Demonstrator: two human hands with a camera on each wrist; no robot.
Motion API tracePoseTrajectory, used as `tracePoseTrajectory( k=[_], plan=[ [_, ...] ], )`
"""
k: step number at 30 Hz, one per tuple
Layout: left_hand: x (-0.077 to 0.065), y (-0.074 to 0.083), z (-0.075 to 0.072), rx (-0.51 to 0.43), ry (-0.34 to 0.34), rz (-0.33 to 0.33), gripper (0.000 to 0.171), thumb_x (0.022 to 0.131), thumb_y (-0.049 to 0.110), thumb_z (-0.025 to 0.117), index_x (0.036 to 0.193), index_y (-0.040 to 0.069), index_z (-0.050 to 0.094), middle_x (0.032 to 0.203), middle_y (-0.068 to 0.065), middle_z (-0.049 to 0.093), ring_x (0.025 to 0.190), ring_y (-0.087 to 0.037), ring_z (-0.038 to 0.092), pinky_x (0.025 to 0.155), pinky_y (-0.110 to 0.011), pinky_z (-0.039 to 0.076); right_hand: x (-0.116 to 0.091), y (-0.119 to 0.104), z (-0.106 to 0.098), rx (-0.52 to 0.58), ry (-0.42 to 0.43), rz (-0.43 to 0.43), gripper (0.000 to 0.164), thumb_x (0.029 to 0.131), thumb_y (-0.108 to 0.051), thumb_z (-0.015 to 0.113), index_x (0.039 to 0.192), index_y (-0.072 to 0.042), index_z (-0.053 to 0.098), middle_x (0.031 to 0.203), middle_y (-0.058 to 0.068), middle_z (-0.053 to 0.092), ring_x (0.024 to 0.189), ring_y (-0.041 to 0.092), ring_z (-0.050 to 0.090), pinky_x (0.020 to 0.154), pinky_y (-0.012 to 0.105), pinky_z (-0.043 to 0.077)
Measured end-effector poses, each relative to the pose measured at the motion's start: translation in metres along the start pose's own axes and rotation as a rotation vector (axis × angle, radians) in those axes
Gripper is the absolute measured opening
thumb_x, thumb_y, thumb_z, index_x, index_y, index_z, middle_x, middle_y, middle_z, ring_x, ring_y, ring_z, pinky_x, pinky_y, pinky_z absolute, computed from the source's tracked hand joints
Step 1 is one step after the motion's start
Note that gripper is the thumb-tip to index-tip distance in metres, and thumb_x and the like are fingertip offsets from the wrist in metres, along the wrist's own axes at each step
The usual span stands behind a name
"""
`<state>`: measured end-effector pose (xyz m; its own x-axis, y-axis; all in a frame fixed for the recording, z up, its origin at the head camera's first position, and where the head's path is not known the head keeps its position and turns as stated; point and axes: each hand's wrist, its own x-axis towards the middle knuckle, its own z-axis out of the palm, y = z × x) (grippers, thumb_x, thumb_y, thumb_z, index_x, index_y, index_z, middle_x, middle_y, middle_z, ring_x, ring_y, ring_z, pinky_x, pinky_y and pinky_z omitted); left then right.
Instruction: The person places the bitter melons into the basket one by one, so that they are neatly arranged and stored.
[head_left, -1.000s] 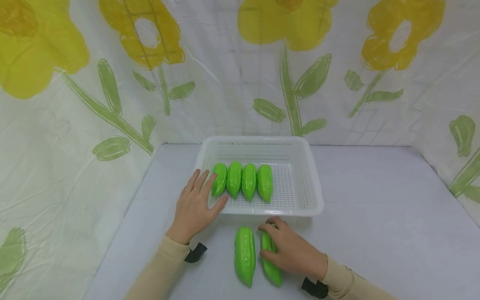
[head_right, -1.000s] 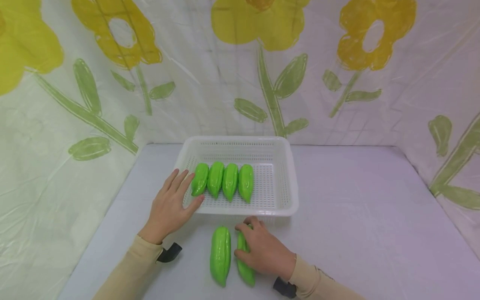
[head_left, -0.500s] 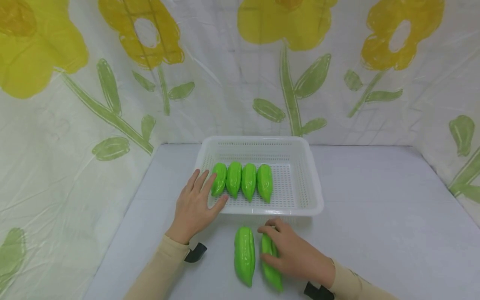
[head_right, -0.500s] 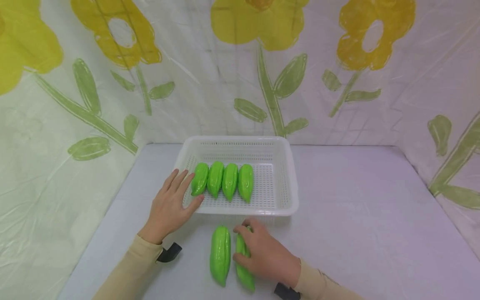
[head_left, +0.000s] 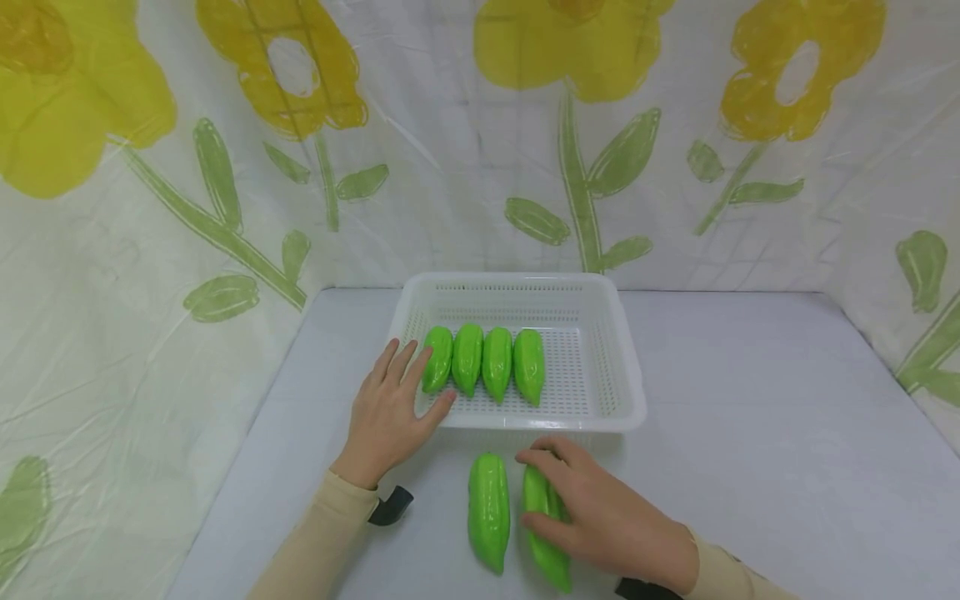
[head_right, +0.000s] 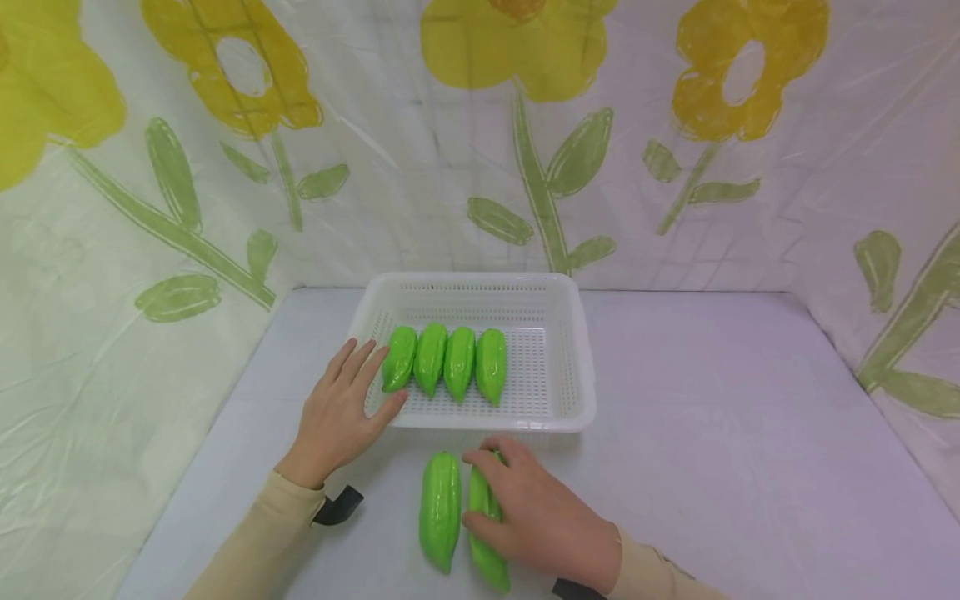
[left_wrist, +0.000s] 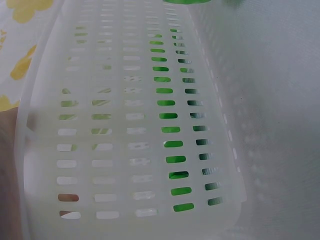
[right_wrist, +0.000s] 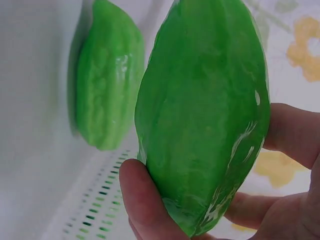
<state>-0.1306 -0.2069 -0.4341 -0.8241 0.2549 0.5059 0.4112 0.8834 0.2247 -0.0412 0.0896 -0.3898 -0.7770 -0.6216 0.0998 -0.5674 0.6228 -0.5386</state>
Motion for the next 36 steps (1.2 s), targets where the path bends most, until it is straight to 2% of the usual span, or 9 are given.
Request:
tracePoseTrajectory(
  k=[9, 16, 25, 36],
  plan=[
    [0.0, 0.0, 0.0, -0.001, 0.006, 0.004, 0.072, 0.094, 0.053, 0.062, 0.144, 0.001, 0.059, 0.146, -0.029, 0.057, 0.146, -0.049, 0.043, 0.112, -0.064, 0.044, 0.001, -0.004, -0.023, -0.017, 0.056, -0.036, 0.056, 0.097, -0.032, 0.076, 0.145, -0.012, 0.055, 0.14, 0.003, 0.053, 0.113, 0.012, 0.061, 0.091, 0.032, 0.059],
    [0.0, 0.0, 0.0, -0.004, -0.002, 0.0, 0.072, 0.093, 0.053, 0.062, 0.144, 0.002, 0.059, 0.147, -0.028, 0.057, 0.146, -0.049, 0.043, 0.112, -0.064, 0.044, 0.007, -0.001, -0.035, -0.002, 0.066, -0.012, 0.055, 0.097, -0.03, 0.075, 0.145, -0.01, 0.055, 0.14, 0.005, 0.053, 0.12, 0.018, 0.06, 0.095, 0.037, 0.058],
    [-0.001, 0.0, 0.0, -0.004, -0.004, -0.007, 0.072, 0.093, 0.052, 0.063, 0.144, 0.002, 0.059, 0.147, -0.028, 0.057, 0.146, -0.049, 0.043, 0.111, -0.064, 0.045, 0.028, 0.013, -0.052, 0.083, 0.027, 0.028, 0.055, 0.098, -0.029, 0.074, 0.145, -0.006, 0.057, 0.14, 0.007, 0.055, 0.121, 0.018, 0.06, 0.101, 0.042, 0.056],
    [0.0, 0.001, -0.001, -0.006, -0.008, -0.009, 0.072, 0.093, 0.052, 0.063, 0.145, 0.002, 0.059, 0.148, -0.028, 0.056, 0.147, -0.048, 0.042, 0.112, -0.064, 0.044, 0.054, 0.038, -0.073, 0.07, 0.04, 0.07, 0.056, 0.098, -0.026, 0.073, 0.144, 0.001, 0.055, 0.138, 0.017, 0.057, 0.126, 0.03, 0.058, 0.104, 0.051, 0.053]
  ],
)
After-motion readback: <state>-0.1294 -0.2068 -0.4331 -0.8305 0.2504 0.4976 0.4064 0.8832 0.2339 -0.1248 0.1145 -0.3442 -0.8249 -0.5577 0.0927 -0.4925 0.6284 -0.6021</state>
